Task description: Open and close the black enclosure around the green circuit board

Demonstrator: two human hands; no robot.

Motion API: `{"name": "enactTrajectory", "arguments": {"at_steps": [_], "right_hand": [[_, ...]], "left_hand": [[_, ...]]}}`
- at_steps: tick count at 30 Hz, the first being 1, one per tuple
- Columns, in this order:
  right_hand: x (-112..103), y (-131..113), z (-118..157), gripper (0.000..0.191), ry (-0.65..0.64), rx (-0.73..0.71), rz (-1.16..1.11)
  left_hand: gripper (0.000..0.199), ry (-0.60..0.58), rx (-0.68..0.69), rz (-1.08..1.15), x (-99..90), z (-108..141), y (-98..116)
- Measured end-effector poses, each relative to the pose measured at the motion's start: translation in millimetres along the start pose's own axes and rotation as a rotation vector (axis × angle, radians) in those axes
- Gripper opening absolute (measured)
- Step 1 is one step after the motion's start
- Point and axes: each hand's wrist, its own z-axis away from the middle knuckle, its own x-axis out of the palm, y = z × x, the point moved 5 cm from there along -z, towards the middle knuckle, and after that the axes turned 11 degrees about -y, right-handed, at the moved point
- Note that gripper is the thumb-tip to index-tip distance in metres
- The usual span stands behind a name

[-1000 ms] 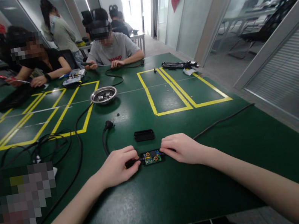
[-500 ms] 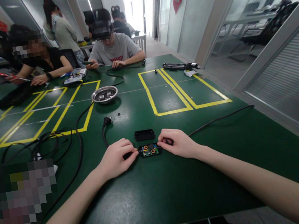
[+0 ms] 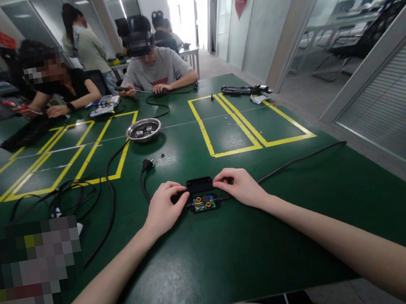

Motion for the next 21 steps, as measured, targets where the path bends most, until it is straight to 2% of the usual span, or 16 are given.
{"name": "enactTrajectory", "arguments": {"at_steps": [5,10,17,21], "right_hand": [[2.3,-1.7,0.7,0.011,-0.014,0.019,-0.09],[4.0,-12.8,6.3,0.003,0.025,-0.041,-0.135],[3.4,-12.6,9.1,0.019,0.013,-0.049,-0.285],[6.9,-8.5,8.2,0.019,-0.017,-0.056,-0.345]], "left_hand": [[0.02,-0.003,-0.026,0.144,-1.5,-1.3,-1.2],[0.018,0.022,-0.053,0.205,-3.7,-1.5,-3.4],[0.02,0.017,-0.081,0.268,-5.0,-0.9,-0.9],[0.023,0.006,-0.128,0.292,-4.1,0.7,-1.6]]}}
